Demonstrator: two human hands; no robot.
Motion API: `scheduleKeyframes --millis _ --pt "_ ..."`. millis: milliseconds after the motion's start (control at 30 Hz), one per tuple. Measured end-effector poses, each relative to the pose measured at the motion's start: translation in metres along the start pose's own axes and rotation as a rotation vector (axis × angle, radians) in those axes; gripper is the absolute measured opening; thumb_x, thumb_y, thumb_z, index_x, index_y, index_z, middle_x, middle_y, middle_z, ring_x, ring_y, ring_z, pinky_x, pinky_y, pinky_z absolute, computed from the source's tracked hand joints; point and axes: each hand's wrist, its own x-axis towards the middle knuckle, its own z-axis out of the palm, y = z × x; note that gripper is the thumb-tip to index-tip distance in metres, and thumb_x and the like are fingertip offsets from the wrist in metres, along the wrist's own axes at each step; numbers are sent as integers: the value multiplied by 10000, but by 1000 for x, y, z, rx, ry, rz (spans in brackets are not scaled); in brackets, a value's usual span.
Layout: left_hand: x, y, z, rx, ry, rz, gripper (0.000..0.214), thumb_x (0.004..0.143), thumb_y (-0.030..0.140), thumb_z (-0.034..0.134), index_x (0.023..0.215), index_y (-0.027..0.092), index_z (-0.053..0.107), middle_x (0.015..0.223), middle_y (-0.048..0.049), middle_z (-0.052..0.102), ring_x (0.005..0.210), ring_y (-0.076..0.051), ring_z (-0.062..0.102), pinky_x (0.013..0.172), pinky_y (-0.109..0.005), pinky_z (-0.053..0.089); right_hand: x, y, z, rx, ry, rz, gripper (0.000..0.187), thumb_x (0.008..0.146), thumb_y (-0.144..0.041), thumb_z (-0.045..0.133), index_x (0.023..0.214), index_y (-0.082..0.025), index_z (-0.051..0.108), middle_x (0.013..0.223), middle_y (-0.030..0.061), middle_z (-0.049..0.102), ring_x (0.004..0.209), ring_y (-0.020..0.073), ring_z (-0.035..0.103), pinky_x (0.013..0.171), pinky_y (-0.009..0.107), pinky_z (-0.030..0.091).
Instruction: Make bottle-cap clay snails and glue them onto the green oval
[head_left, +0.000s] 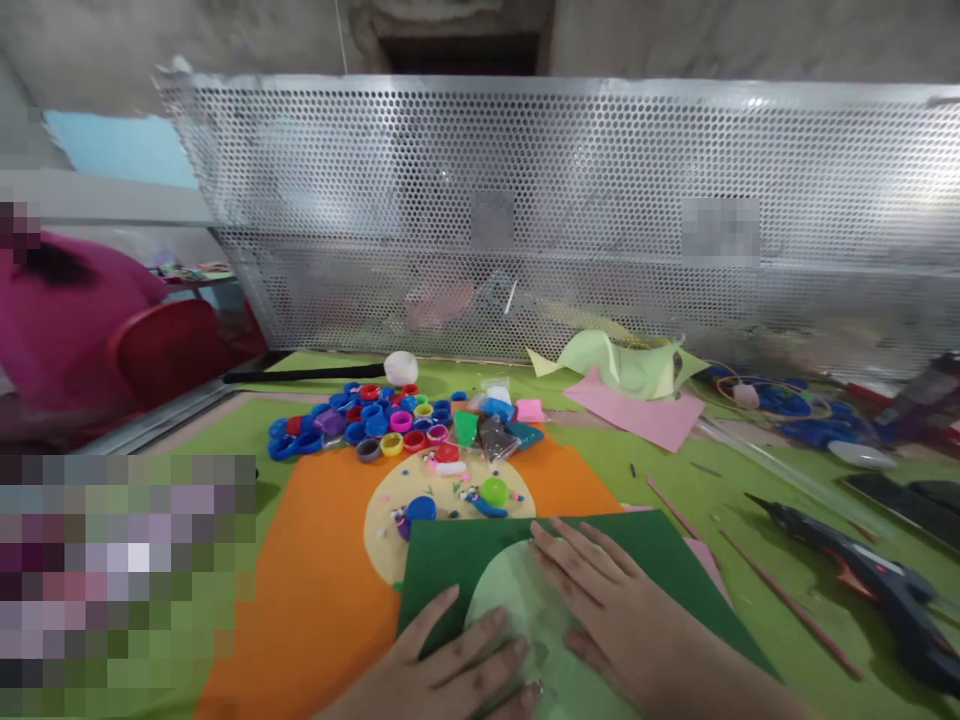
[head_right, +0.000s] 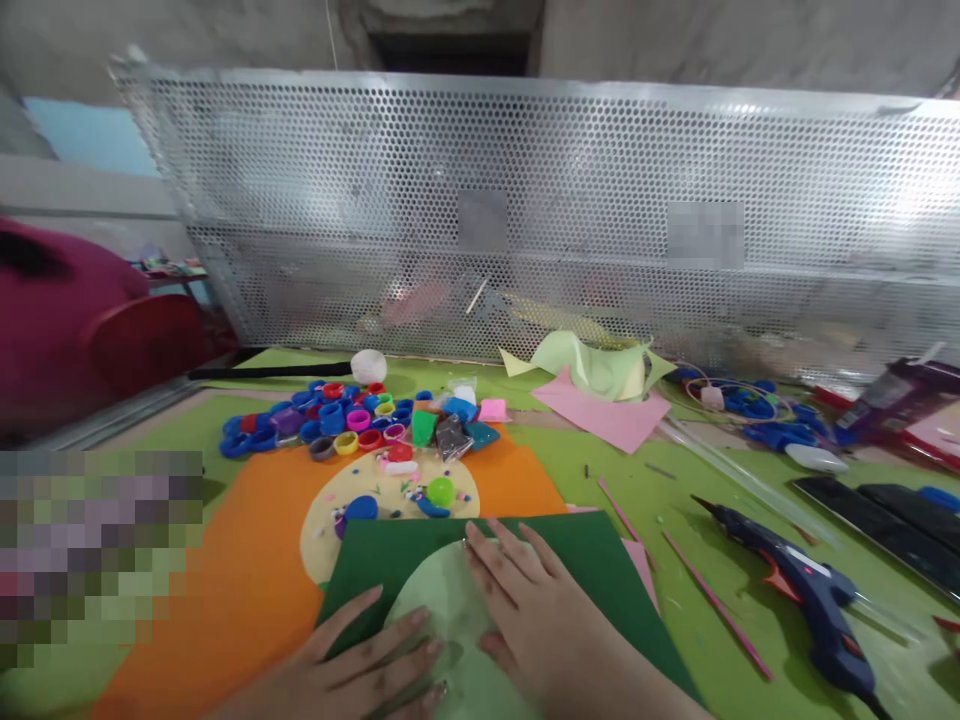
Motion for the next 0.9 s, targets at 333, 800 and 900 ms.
scheduleKeyframes --millis 333,800,900 --pt "-1 3 6 62 133 -63 298 987 266 363 1220 187 531 1240 32 616 1123 -153 567 997 -276 361 -1 -1 1 -109 187 4 426 770 -216 449 1147 -72 585 1246 177 566 1104 293 532 796 391 486" --pt "-4 11 43 11 144 -158 313 988 209 349 1267 183 488 1257 25 596 1158 -138 554 977 -279 427 0 -5 2 -250 260 -103 428 836 -201 384 1223 -140 556 1333 61 515 1251 255 405 852 369 477" --pt "-5 8 32 89 157 -152 307 996 198 316 1223 170 522 1233 45 614 1133 -130 569 916 -258 462 -2 -15 15 -276 319 -195 465 847 -123 357 1279 -168 523 1316 1 535 1317 197 334 923 290 473"
